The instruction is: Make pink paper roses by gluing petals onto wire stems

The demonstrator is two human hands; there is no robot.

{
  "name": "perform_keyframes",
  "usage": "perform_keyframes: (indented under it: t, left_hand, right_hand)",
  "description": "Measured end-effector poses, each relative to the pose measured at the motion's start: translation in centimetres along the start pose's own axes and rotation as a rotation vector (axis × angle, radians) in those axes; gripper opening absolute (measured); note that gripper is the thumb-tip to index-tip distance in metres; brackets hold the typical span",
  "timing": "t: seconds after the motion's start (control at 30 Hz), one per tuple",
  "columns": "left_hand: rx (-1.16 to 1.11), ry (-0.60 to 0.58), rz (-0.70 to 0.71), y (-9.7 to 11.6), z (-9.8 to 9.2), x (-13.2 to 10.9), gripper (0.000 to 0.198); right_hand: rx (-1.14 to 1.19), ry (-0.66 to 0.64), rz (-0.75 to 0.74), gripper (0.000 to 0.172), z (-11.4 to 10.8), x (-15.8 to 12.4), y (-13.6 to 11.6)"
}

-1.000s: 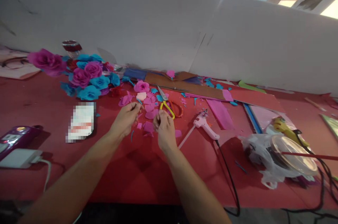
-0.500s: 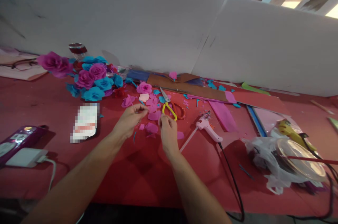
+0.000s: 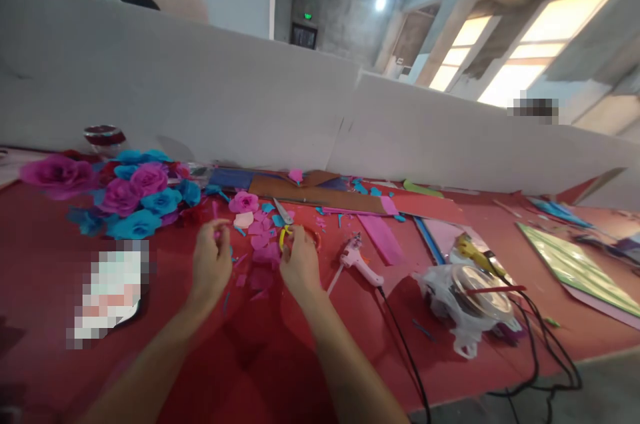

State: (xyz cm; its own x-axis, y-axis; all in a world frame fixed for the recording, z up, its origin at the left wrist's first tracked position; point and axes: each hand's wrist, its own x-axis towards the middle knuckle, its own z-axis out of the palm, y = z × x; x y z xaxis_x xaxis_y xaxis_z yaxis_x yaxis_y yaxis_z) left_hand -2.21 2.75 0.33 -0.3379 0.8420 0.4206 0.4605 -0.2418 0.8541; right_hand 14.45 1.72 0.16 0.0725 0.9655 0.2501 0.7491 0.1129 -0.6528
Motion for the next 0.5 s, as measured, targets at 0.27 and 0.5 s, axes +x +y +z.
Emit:
perform_keyframes:
  t: [0.27,0.5]
  left_hand:
    - [0.25,0.072,0.264,-1.6,0.3,-0.3,0.021]
    - [0.464,-0.006,0.163,-1.3,-0.2,-0.6,0.026]
  right_hand:
    - [-0.477,-0.28,0.107,0.036,-0.3,4.4,1.2]
    - [-0.302,-0.324,0.218,0.044,-1.3,6.3,2.1]
